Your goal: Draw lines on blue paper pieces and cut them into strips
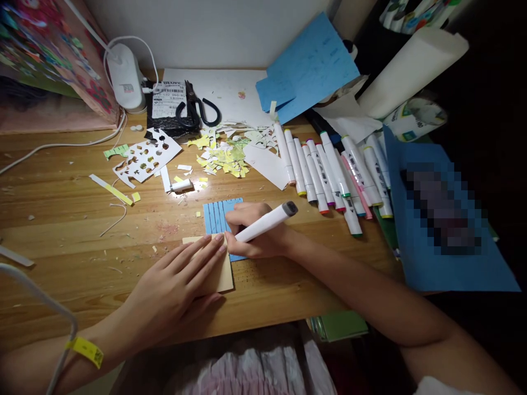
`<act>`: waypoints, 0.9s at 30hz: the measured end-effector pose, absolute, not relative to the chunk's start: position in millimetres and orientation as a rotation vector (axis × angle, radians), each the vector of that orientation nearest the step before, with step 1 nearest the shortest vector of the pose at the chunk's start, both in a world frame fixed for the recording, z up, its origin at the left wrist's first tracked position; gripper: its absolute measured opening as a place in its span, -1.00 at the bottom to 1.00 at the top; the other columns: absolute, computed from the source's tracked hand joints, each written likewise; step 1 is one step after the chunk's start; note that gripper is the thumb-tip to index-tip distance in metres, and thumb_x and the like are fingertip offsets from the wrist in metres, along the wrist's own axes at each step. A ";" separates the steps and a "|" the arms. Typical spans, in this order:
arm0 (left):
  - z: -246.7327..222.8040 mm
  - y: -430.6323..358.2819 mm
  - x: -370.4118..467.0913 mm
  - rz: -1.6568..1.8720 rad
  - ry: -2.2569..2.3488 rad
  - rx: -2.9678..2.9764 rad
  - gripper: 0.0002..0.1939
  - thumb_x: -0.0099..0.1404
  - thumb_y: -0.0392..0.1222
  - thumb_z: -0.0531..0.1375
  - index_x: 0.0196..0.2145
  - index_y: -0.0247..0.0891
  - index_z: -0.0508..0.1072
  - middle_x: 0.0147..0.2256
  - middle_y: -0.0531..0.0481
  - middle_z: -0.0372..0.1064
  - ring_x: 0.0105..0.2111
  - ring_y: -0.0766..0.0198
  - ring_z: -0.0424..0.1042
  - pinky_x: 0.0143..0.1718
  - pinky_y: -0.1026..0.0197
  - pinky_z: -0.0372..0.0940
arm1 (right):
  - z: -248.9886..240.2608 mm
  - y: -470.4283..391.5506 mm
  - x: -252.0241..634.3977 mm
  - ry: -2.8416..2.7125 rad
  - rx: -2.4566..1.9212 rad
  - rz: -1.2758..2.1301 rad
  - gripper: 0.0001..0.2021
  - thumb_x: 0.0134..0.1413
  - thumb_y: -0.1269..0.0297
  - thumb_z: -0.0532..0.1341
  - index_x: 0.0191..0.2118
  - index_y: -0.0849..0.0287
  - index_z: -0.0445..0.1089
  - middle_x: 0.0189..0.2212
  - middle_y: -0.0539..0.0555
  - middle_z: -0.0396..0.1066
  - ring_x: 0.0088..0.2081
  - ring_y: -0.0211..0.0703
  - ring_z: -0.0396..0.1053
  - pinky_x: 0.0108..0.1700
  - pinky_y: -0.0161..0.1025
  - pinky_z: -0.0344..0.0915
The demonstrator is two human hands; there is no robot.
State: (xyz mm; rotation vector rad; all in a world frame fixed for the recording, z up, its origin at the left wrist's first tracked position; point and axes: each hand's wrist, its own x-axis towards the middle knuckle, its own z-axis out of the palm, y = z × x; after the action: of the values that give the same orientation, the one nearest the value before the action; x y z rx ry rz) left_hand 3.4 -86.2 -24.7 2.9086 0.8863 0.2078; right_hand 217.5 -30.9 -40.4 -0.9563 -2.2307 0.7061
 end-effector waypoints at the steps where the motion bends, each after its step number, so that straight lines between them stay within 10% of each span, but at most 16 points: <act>1: -24.7 -86.0 3.6 0.206 0.884 2.911 -0.41 0.37 0.01 0.00 0.19 -0.49 0.16 0.19 -0.17 0.13 0.15 0.03 0.19 0.08 0.05 0.16 | -40.7 -31.1 217.4 -2.235 -0.951 0.700 -0.77 -0.04 0.34 0.11 -0.63 0.14 0.08 -0.68 -0.04 0.17 -0.60 -0.31 0.10 -0.52 -0.34 0.02; 27: -25.0 -83.5 3.9 0.226 0.866 2.892 -0.47 0.36 -0.01 0.01 0.13 -0.47 0.25 0.16 -0.19 0.18 0.11 0.01 0.23 0.06 0.03 0.19 | -39.3 -34.8 214.3 -2.321 -0.764 0.783 -0.78 -0.10 0.40 0.08 -0.64 0.12 0.03 -0.71 -0.08 0.01 -0.59 -0.29 0.03 -0.55 -0.33 -0.06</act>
State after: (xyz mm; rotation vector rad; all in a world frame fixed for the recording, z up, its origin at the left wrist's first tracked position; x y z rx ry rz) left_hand 3.9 -83.5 -25.0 2.8923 0.8656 0.2258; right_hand 214.3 -34.8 -39.3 -0.7642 -2.3215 0.7835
